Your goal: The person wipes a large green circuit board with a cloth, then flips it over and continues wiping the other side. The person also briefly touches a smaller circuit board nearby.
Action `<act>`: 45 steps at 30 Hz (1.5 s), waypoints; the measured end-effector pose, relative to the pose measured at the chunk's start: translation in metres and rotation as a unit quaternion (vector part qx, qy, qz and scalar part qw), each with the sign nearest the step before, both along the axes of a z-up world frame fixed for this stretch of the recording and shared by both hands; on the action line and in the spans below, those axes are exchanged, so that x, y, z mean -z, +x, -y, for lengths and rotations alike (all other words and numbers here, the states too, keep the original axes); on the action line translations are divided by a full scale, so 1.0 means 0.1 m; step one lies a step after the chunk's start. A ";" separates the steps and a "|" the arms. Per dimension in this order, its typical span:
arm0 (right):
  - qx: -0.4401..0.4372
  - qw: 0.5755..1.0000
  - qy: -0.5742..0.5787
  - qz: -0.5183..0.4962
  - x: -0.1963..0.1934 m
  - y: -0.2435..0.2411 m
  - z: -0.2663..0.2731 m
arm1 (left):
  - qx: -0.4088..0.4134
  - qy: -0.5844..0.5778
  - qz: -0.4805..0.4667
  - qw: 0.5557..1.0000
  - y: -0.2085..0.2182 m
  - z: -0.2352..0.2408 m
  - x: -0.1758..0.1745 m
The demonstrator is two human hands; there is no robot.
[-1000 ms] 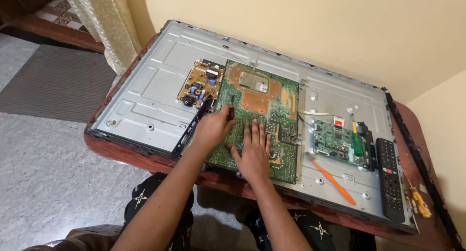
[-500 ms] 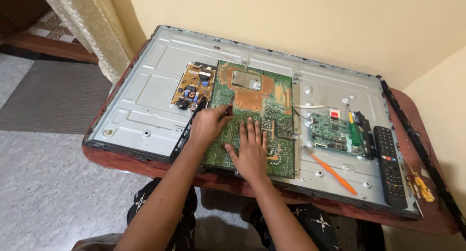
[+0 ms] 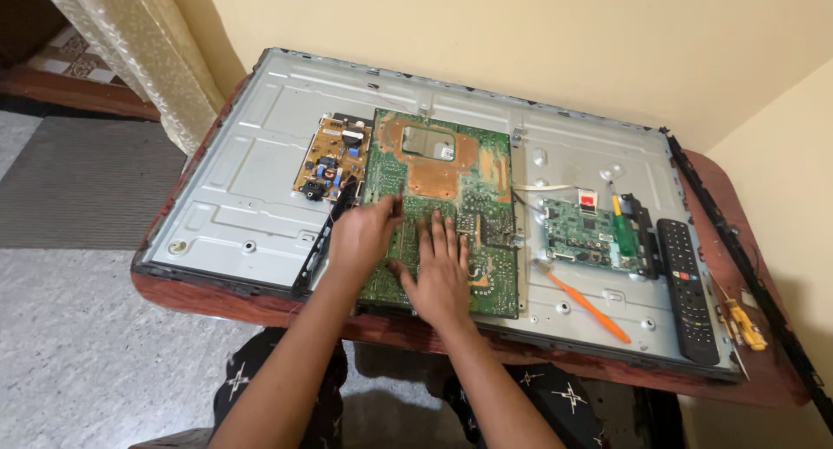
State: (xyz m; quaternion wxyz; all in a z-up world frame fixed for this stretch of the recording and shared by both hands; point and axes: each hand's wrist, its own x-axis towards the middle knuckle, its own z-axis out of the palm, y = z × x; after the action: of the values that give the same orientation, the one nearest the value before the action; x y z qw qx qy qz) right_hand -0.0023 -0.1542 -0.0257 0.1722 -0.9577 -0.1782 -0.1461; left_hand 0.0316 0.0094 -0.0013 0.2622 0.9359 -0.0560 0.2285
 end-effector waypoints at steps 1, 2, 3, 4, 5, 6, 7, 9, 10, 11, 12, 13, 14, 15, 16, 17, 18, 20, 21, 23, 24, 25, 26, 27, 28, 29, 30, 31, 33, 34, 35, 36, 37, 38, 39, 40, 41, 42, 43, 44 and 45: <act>0.000 1.000 -0.003 0.004 0.00 0.01 0.01 | -0.005 0.003 0.035 0.999 0.00 0.02 0.01; 0.000 1.000 -0.004 0.006 0.01 -0.01 0.00 | -0.010 0.009 0.067 0.998 -0.02 0.02 0.03; 0.002 1.000 -0.007 0.004 0.02 -0.02 -0.01 | -0.014 0.014 0.100 0.995 -0.02 0.02 0.04; 0.005 1.000 -0.010 0.001 0.02 -0.03 -0.02 | -0.016 0.014 0.095 0.995 -0.03 0.02 0.05; 0.008 1.000 -0.013 -0.001 0.03 -0.05 -0.04 | -0.018 0.013 0.091 0.996 -0.04 0.01 0.05; 0.009 1.000 -0.012 -0.004 0.01 -0.02 -0.04 | -0.018 0.012 0.091 0.996 0.00 0.03 0.03; 0.009 1.000 -0.012 -0.006 0.00 -0.01 -0.04 | -0.023 0.028 0.073 0.997 0.00 0.03 0.02; 0.010 1.000 -0.010 -0.011 0.00 0.01 -0.01 | -0.033 0.058 0.037 0.997 -0.03 0.05 0.03; 0.008 1.000 -0.007 -0.012 0.00 0.02 -0.01 | -0.037 0.060 0.045 0.996 -0.06 0.06 0.05; 0.006 1.000 -0.005 -0.013 0.01 0.03 0.00 | -0.042 0.063 0.054 0.996 -0.07 0.07 0.06; 0.009 1.000 -0.010 -0.015 0.03 0.03 -0.01 | -0.048 0.067 0.061 0.995 -0.10 0.06 0.08; 0.012 1.000 -0.015 -0.017 0.04 0.02 -0.03 | -0.045 0.063 0.068 0.995 -0.08 0.04 0.09; 0.016 1.000 -0.021 -0.017 0.05 0.02 -0.03 | -0.041 0.058 0.075 0.995 -0.05 0.04 0.08; 0.013 1.000 -0.020 -0.016 0.05 0.01 -0.05 | -0.037 0.053 0.082 0.995 -0.05 0.02 0.08; 0.011 1.000 -0.022 -0.014 0.05 0.01 -0.04 | -0.036 0.045 0.092 0.994 -0.03 0.03 0.07; 0.009 1.000 -0.023 -0.011 0.04 0.01 -0.03 | -0.034 0.037 0.101 0.994 -0.02 0.04 0.06; 0.010 1.000 -0.018 -0.013 0.02 0.01 -0.02 | -0.033 0.028 0.110 0.993 -0.01 0.05 0.05; 0.007 1.000 -0.008 -0.019 0.00 0.02 -0.01 | -0.046 0.065 0.058 0.995 -0.03 0.06 0.06; 0.009 1.000 -0.008 -0.017 0.00 0.02 0.00 | -0.054 0.084 0.032 0.995 -0.05 0.07 0.07; 0.010 1.000 -0.006 -0.015 0.02 -0.01 -0.02 | -0.053 0.079 0.043 0.995 -0.07 0.07 0.11; 0.010 1.000 -0.007 -0.018 0.02 -0.02 -0.03 | -0.052 0.077 0.050 0.994 -0.07 0.06 0.12; 0.009 1.000 -0.009 -0.021 0.02 -0.04 -0.04 | -0.052 0.069 0.060 0.994 -0.07 0.06 0.12; 0.012 1.000 -0.009 -0.020 0.00 -0.03 -0.03 | -0.050 0.061 0.075 0.994 -0.03 0.06 0.09; 0.012 1.000 -0.011 -0.018 -0.02 -0.02 -0.04 | -0.048 0.052 0.089 0.993 0.00 0.07 0.06; 0.012 1.000 -0.014 -0.017 -0.03 -0.02 -0.03 | -0.047 0.052 0.077 0.995 0.02 0.08 0.04; 0.012 1.000 -0.017 -0.016 -0.04 0.00 -0.02 | -0.046 0.051 0.066 0.995 0.02 0.09 0.02; 0.013 1.000 -0.012 -0.022 -0.03 0.00 -0.01 | -0.048 0.051 0.050 0.996 0.00 0.10 0.03; 0.013 0.999 -0.008 -0.028 -0.02 0.00 -0.01 | -0.053 0.064 0.031 0.996 -0.02 0.11 0.04; 0.013 0.999 -0.009 -0.029 0.00 0.03 -0.02 | -0.067 0.092 -0.008 0.994 -0.01 0.11 0.06; 0.013 0.999 -0.015 -0.026 0.02 0.03 -0.03 | -0.056 0.076 0.008 0.995 -0.01 0.09 0.07; 0.013 0.999 -0.020 -0.022 0.04 0.01 -0.05 | -0.045 0.061 0.023 0.997 -0.01 0.07 0.08; 0.012 1.000 -0.021 -0.020 0.05 0.00 -0.05 | -0.035 0.044 0.039 0.998 0.00 0.06 0.08; 0.011 1.000 -0.022 -0.017 0.04 -0.01 -0.05 | -0.035 0.045 0.048 0.997 0.00 0.04 0.08; 0.012 1.000 -0.025 -0.012 0.02 0.01 -0.03 | -0.033 0.044 0.059 0.997 0.03 0.04 0.07; 0.012 1.000 -0.021 -0.018 0.00 0.03 -0.01 | -0.032 0.044 0.069 0.996 0.05 0.05 0.06; 0.012 0.999 -0.016 -0.026 0.00 0.03 -0.01 | -0.030 0.044 0.049 0.997 0.04 0.05 0.07; 0.011 0.999 -0.011 -0.034 -0.01 0.04 0.00 | -0.029 0.044 0.028 0.998 0.05 0.06 0.08; 0.011 0.999 -0.013 -0.029 0.00 0.03 0.00 | -0.028 0.045 0.006 0.999 0.03 0.05 0.10; 0.010 1.000 -0.014 -0.024 0.02 0.03 -0.01 | -0.033 0.054 0.003 0.998 0.02 0.06 0.12; 0.009 1.000 -0.016 -0.020 0.03 0.02 -0.02 | -0.038 0.063 -0.001 0.997 0.01 0.06 0.14; 0.009 1.000 -0.018 -0.021 0.05 0.00 -0.04 | -0.043 0.072 -0.006 0.996 0.00 0.05 0.15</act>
State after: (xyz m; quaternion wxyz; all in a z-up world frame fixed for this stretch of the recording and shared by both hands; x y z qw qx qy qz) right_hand -0.0024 -0.1507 -0.0304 0.1577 -0.9651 -0.1681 -0.1245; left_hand 0.0318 0.0041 -0.0159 0.1841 0.9552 -0.0309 0.2296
